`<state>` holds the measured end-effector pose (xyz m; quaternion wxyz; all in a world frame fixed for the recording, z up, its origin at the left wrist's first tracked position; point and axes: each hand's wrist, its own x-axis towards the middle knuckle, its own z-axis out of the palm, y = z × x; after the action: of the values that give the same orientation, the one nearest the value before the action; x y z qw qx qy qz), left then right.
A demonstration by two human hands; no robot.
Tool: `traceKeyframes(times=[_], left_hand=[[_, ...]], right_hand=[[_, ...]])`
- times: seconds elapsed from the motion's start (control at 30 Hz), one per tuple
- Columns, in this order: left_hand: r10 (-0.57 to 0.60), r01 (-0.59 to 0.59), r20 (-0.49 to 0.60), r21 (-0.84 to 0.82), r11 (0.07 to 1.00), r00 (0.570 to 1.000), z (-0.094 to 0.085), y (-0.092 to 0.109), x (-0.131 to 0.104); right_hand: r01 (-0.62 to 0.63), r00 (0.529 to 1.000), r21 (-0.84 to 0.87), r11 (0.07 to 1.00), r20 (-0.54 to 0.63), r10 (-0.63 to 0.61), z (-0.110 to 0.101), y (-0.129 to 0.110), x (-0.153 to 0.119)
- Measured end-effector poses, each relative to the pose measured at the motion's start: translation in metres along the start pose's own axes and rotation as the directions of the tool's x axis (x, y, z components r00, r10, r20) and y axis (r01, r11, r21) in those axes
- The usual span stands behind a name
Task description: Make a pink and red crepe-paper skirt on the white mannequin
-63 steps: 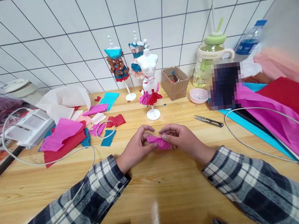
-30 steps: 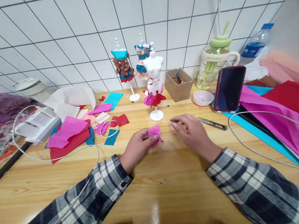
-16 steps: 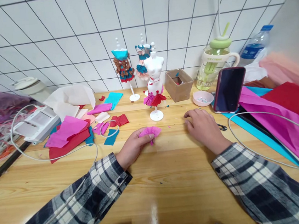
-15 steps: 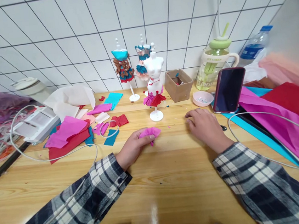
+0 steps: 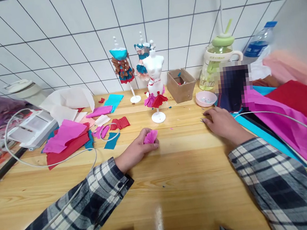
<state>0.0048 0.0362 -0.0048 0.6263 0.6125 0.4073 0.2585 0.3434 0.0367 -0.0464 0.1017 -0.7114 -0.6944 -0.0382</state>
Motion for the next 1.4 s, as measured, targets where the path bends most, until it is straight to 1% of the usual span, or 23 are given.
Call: traceKeyframes(times=[0.13,0.2,0.27,0.3,0.37,0.4,0.47,0.5,0.53,0.6,0.67,0.73,0.8,0.87,0.97,1.0,1.03,1.1,1.17,1.2,1.27,1.33,1.4], left_hand=[[0.007,-0.008,0.049,0.029,1.0,0.999,-0.005,0.0,0.003],[0.006,-0.01,0.067,0.06,0.998,0.998,-0.006,0.0,0.005],[0.003,-0.014,0.104,0.105,0.994,0.995,-0.004,0.002,0.006],[0.004,-0.019,0.122,0.119,0.993,0.992,-0.003,0.002,0.005],[-0.01,-0.006,0.126,0.122,0.992,0.992,0.001,0.002,0.005],[-0.021,0.008,0.099,0.124,0.992,0.995,0.003,0.002,0.004],[-0.03,0.027,0.022,0.152,0.988,0.999,0.006,0.0,0.004],[-0.024,0.024,0.001,0.176,0.984,1.0,0.007,-0.001,0.003],[-0.015,0.013,0.006,0.192,0.981,1.0,0.008,-0.001,0.003],[-0.001,-0.012,0.072,0.176,0.984,0.997,0.01,-0.001,0.003],[0.002,-0.02,0.149,0.119,0.993,0.989,0.011,0.0,0.003],[0.01,-0.023,0.178,0.071,0.997,0.984,0.013,0.001,0.002],[0.032,-0.037,0.147,0.029,0.999,0.989,0.012,0.001,0.002],[0.047,-0.044,0.07,-0.037,0.998,0.996,0.01,-0.001,0.003],[0.014,-0.017,-0.018,-0.159,0.987,1.0,0.003,-0.006,0.006],[-0.006,-0.002,-0.04,-0.196,0.981,0.999,0.001,-0.008,0.008],[-0.026,0.013,-0.055,-0.22,0.975,0.998,0.0,-0.01,0.009],[-0.057,0.042,-0.063,-0.222,0.974,0.996,-0.003,-0.012,0.011],[-0.07,0.063,-0.029,-0.194,0.979,0.997,-0.004,-0.012,0.011],[-0.072,0.071,0.0,-0.187,0.98,0.997,-0.004,-0.012,0.01],[-0.079,0.086,0.046,-0.201,0.976,0.996,-0.004,-0.012,0.01],[-0.094,0.105,0.062,-0.223,0.969,0.994,-0.004,-0.012,0.01],[-0.107,0.117,0.055,-0.234,0.965,0.993,-0.004,-0.013,0.01]], right_hand=[[0.011,0.999,0.046,0.999,0.033,-0.013,0.006,0.01,0.002],[-0.008,1.0,0.11,0.994,0.004,0.007,0.002,0.005,0.0],[-0.062,0.996,0.243,0.968,-0.041,0.074,-0.005,-0.007,-0.002],[-0.092,0.991,0.339,0.936,-0.057,0.117,-0.01,-0.016,-0.005],[-0.106,0.987,0.576,0.811,-0.04,0.158,-0.018,-0.038,-0.01],[-0.092,0.992,0.667,0.739,-0.006,0.129,-0.021,-0.05,-0.014],[-0.092,0.994,0.775,0.625,0.104,0.017,-0.024,-0.076,-0.022],[-0.104,0.984,0.799,0.592,0.168,-0.054,-0.024,-0.088,-0.027],[-0.116,0.968,0.813,0.571,0.223,-0.12,-0.024,-0.099,-0.031],[-0.142,0.933,0.821,0.553,0.298,-0.202,-0.022,-0.118,-0.039],[-0.137,0.913,0.822,0.553,0.321,-0.252,-0.021,-0.131,-0.045],[-0.127,0.911,0.823,0.554,0.318,-0.263,-0.021,-0.137,-0.049],[-0.144,0.916,0.826,0.544,0.32,-0.244,-0.022,-0.137,-0.05],[-0.187,0.919,0.842,0.507,0.331,-0.212,-0.024,-0.133,-0.048],[-0.226,0.931,0.876,0.427,0.323,-0.17,-0.026,-0.123,-0.044],[-0.226,0.931,0.878,0.422,0.323,-0.173,-0.026,-0.12,-0.043],[-0.218,0.926,0.87,0.442,0.328,-0.189,-0.026,-0.117,-0.043],[-0.162,0.909,0.818,0.552,0.342,-0.24,-0.028,-0.113,-0.043],[-0.07,0.905,0.73,0.68,0.334,-0.265,-0.031,-0.113,-0.044],[-0.033,0.908,0.688,0.725,0.324,-0.266,-0.032,-0.113,-0.045],[0.007,0.915,0.628,0.778,0.31,-0.258,-0.035,-0.114,-0.045],[0.018,0.904,0.579,0.815,0.338,-0.261,-0.036,-0.115,-0.045],[0.02,0.891,0.507,0.861,0.382,-0.246,-0.035,-0.116,-0.044]])
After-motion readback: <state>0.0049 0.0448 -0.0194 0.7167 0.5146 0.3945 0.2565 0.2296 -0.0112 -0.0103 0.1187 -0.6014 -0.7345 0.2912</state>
